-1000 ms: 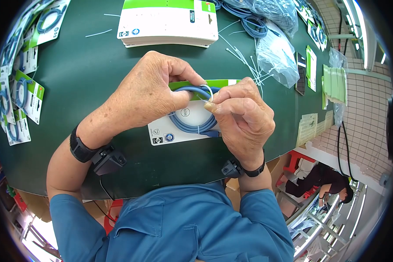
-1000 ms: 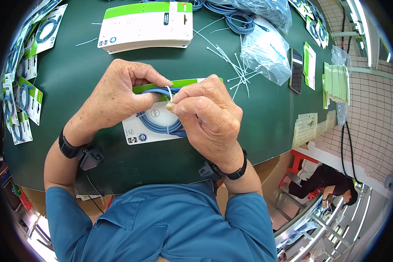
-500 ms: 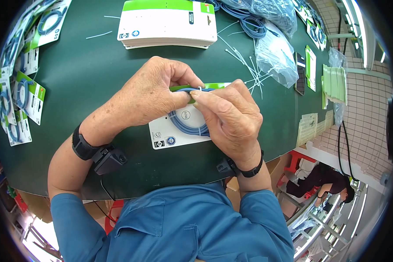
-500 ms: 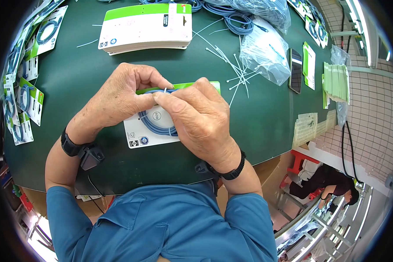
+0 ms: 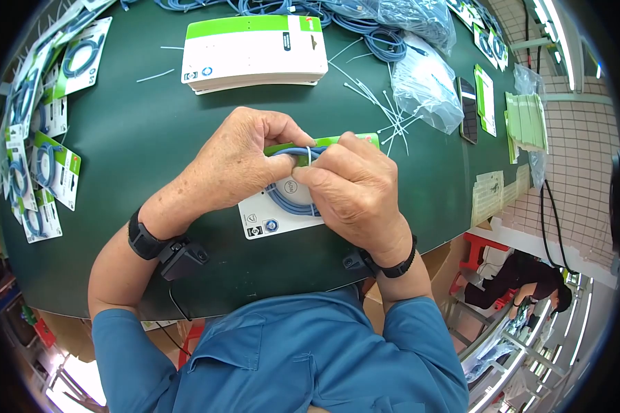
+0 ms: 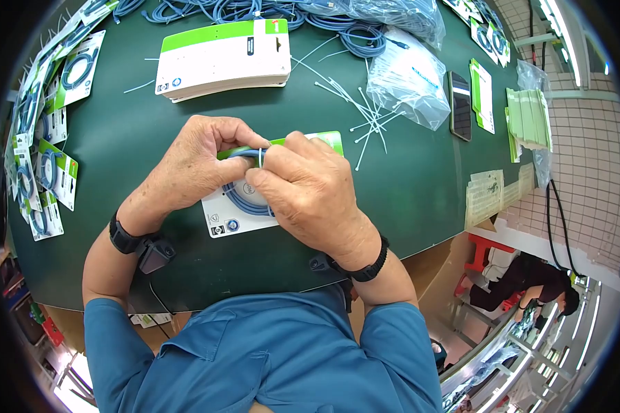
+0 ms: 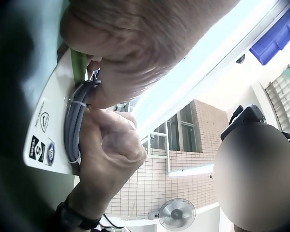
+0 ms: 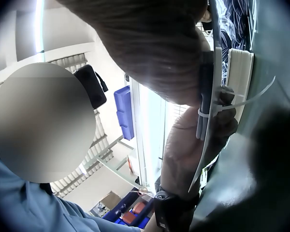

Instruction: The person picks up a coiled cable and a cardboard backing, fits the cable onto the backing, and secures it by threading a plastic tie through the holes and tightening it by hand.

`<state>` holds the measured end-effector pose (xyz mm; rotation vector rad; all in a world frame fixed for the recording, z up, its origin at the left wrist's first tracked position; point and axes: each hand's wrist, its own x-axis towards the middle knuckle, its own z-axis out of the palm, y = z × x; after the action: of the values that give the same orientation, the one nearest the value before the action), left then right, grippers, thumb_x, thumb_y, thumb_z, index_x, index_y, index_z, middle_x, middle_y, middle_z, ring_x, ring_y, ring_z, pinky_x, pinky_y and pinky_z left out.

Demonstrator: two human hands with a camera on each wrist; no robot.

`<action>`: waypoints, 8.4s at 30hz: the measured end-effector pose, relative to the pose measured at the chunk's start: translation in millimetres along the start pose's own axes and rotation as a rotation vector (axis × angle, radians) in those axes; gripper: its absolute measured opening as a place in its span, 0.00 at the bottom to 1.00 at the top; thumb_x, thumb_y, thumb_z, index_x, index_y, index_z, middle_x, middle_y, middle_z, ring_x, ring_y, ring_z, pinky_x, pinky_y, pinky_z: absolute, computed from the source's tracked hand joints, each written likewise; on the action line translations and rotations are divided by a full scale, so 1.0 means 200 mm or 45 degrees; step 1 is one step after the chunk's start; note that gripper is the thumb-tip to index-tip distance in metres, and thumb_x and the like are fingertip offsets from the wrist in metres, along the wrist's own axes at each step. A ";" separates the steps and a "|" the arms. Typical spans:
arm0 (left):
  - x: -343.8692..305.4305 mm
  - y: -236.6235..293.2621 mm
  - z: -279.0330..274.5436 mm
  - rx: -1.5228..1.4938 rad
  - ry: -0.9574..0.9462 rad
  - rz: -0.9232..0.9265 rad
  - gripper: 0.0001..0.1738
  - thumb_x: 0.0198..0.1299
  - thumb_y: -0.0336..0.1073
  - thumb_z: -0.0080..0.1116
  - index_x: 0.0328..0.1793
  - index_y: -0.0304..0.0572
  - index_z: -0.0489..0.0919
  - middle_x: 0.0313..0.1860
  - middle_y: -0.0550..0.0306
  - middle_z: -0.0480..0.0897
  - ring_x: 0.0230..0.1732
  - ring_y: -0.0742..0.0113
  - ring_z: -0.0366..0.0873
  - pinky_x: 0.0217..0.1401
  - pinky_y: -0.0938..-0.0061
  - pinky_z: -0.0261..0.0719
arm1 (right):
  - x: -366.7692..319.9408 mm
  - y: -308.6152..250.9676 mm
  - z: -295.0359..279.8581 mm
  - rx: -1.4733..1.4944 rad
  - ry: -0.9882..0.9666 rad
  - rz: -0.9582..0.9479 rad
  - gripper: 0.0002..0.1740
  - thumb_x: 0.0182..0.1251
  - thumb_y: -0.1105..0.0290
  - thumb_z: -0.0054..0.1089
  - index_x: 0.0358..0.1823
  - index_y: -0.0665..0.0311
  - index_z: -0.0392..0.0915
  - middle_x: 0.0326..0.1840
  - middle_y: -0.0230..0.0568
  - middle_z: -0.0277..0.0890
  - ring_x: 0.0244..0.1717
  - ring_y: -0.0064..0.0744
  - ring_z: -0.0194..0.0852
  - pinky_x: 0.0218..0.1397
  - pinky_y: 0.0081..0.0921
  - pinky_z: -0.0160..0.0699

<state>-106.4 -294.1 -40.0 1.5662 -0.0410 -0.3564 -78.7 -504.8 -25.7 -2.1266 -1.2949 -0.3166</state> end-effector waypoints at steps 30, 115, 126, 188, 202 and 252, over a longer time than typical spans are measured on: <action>-0.10 0.18 0.00 0.061 0.030 0.168 0.16 0.57 0.15 0.59 0.50 0.27 0.89 0.47 0.54 0.89 0.48 0.73 0.86 0.56 0.78 0.85 | -0.04 0.22 0.09 1.264 0.074 0.220 0.20 0.66 0.69 0.74 0.59 0.66 0.87 0.54 0.44 0.87 0.51 0.37 0.88 0.56 0.27 0.86; -0.13 0.21 0.19 1.093 -0.034 0.672 0.17 0.49 0.28 0.79 0.45 0.37 0.87 0.32 0.52 0.75 0.32 0.51 0.76 0.36 0.59 0.75 | -0.04 0.27 0.03 1.014 -0.338 0.830 0.08 0.62 0.70 0.65 0.33 0.70 0.83 0.22 0.34 0.78 0.25 0.21 0.72 0.31 0.27 0.73; -0.13 0.18 0.23 1.182 0.060 0.753 0.15 0.49 0.29 0.80 0.44 0.37 0.87 0.32 0.53 0.76 0.33 0.53 0.78 0.34 0.60 0.76 | -0.04 0.28 0.03 0.969 -0.381 0.733 0.07 0.66 0.71 0.64 0.33 0.68 0.83 0.24 0.29 0.78 0.26 0.15 0.71 0.29 0.20 0.69; 0.07 -0.04 0.08 0.468 0.393 0.672 0.23 0.60 0.25 0.74 0.63 0.49 0.88 0.64 0.46 0.75 0.63 0.54 0.76 0.67 0.62 0.76 | -0.03 0.15 0.04 1.116 0.089 0.603 0.24 0.87 0.55 0.53 0.63 0.72 0.77 0.48 0.43 0.88 0.45 0.26 0.85 0.49 0.27 0.86; 0.10 -0.09 0.10 0.516 0.563 0.861 0.11 0.63 0.29 0.75 0.48 0.43 0.84 0.52 0.51 0.77 0.58 0.57 0.76 0.62 0.65 0.76 | -0.03 0.11 0.06 1.079 0.145 0.680 0.24 0.86 0.54 0.56 0.62 0.72 0.78 0.48 0.42 0.87 0.47 0.23 0.84 0.49 0.26 0.86; 0.10 -0.20 0.17 0.181 0.650 0.739 0.17 0.60 0.32 0.79 0.39 0.38 0.76 0.41 0.51 0.81 0.40 0.65 0.79 0.44 0.70 0.79 | -0.02 0.11 0.06 1.225 0.256 0.923 0.18 0.84 0.61 0.59 0.57 0.72 0.83 0.46 0.36 0.88 0.41 0.16 0.82 0.44 0.18 0.82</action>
<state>-104.6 -331.2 -82.2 1.6649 -0.1221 0.5118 -63.5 -508.4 -45.5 -1.5009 -0.3392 0.3401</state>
